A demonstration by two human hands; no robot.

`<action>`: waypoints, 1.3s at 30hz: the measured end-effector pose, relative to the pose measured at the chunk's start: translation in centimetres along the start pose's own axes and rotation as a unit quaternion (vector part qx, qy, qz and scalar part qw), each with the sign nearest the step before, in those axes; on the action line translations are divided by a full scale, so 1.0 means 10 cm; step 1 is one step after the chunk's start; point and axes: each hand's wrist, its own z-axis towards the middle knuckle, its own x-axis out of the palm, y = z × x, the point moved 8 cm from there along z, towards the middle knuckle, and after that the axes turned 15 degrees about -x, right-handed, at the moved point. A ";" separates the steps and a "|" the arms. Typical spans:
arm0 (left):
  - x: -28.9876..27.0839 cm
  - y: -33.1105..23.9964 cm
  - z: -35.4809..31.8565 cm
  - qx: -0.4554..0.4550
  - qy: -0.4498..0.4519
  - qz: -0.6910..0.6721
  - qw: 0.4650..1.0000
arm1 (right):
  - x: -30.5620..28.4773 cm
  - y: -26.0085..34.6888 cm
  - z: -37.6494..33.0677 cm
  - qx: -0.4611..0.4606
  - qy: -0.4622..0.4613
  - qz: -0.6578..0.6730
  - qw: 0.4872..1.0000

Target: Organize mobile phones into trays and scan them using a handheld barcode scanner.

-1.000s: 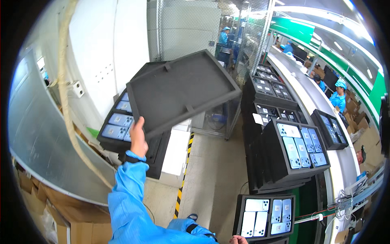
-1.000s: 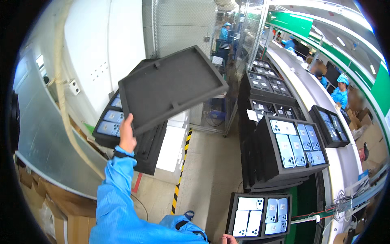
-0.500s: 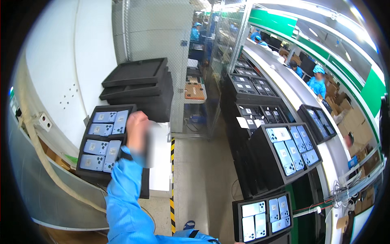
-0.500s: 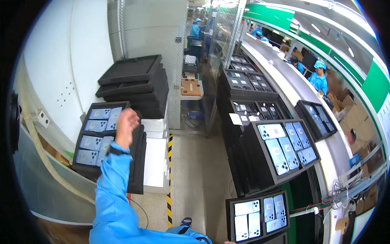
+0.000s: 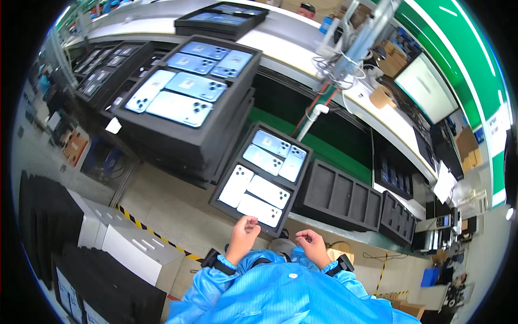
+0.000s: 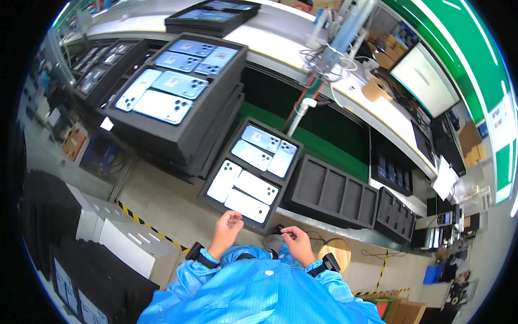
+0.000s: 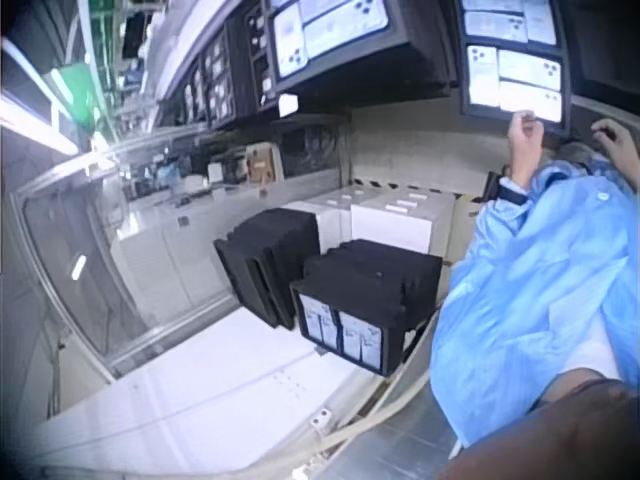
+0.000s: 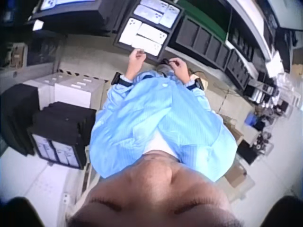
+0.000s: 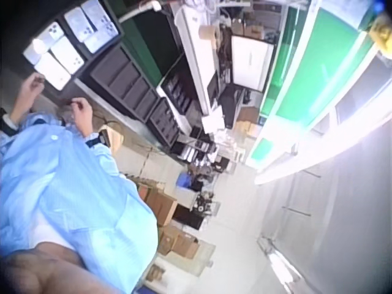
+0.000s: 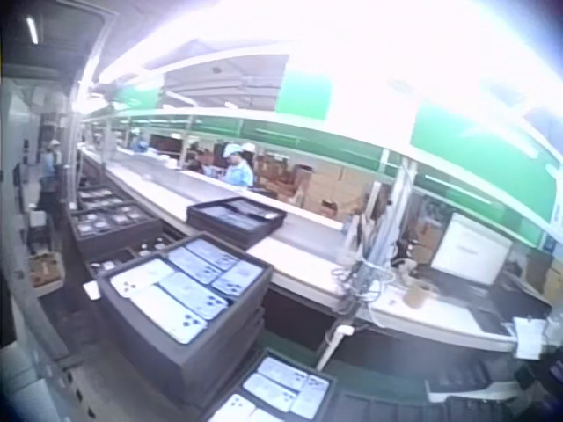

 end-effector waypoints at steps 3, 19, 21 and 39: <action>0.08 -0.22 0.33 0.161 -0.106 0.445 0.874 | -0.08 0.04 0.19 -0.023 0.005 -0.065 0.998; 0.69 -0.26 0.53 0.158 -0.068 0.774 0.609 | 1.31 0.17 2.29 -0.225 0.271 -0.480 0.803; 0.77 -0.54 0.04 0.187 -0.130 0.703 0.673 | 1.34 0.04 2.44 -0.193 0.277 -0.425 0.840; 2.19 -0.13 0.62 -0.064 -0.095 -0.016 0.993 | -2.07 -0.51 1.52 0.114 -0.036 0.501 0.857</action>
